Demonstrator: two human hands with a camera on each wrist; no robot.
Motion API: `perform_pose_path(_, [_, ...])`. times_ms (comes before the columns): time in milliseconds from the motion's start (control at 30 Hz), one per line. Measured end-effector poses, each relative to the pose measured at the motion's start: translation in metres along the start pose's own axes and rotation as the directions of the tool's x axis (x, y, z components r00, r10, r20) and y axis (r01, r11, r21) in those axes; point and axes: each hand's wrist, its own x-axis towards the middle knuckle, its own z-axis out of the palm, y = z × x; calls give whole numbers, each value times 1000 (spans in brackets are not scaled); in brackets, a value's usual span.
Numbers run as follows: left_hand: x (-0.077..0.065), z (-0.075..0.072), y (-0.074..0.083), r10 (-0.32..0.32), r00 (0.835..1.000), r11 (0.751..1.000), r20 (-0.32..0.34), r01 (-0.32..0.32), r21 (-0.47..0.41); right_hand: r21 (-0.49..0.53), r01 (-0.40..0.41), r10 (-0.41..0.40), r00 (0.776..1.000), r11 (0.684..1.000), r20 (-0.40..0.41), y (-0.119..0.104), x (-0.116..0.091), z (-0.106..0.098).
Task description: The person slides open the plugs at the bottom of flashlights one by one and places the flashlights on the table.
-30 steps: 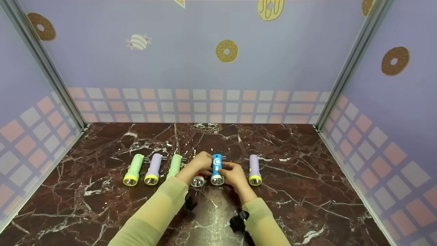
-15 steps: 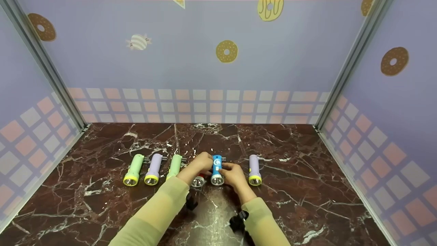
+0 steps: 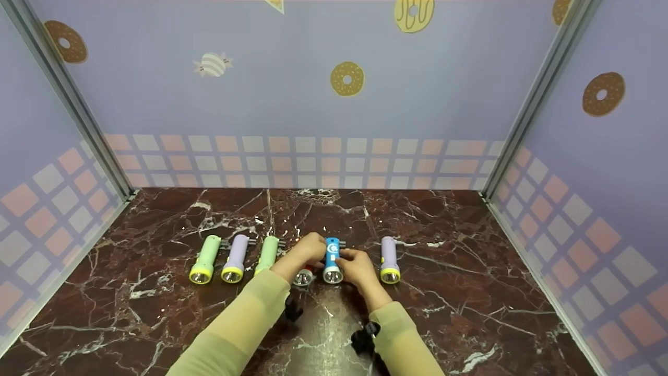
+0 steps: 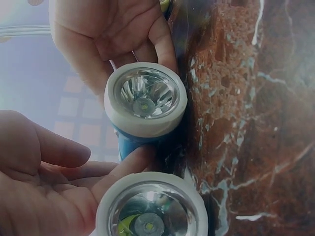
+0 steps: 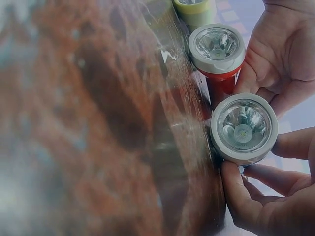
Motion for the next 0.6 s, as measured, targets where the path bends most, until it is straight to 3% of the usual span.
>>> perform_pose_path(100, [0,0,1,3,1000,1000,0,-3,12,-18,20,-20,1000,1000,-16,0,0,0])
perform_pose_path(400, [-2,-1,2,-17,1000,997,11,18,-75,-16,29,-29,999,999,-13,-1,-1,-1])
perform_pose_path(600, [1,-2,3,-35,999,998,36,37,-56,-3,27,-27,1000,1000,0,-2,-3,-2])
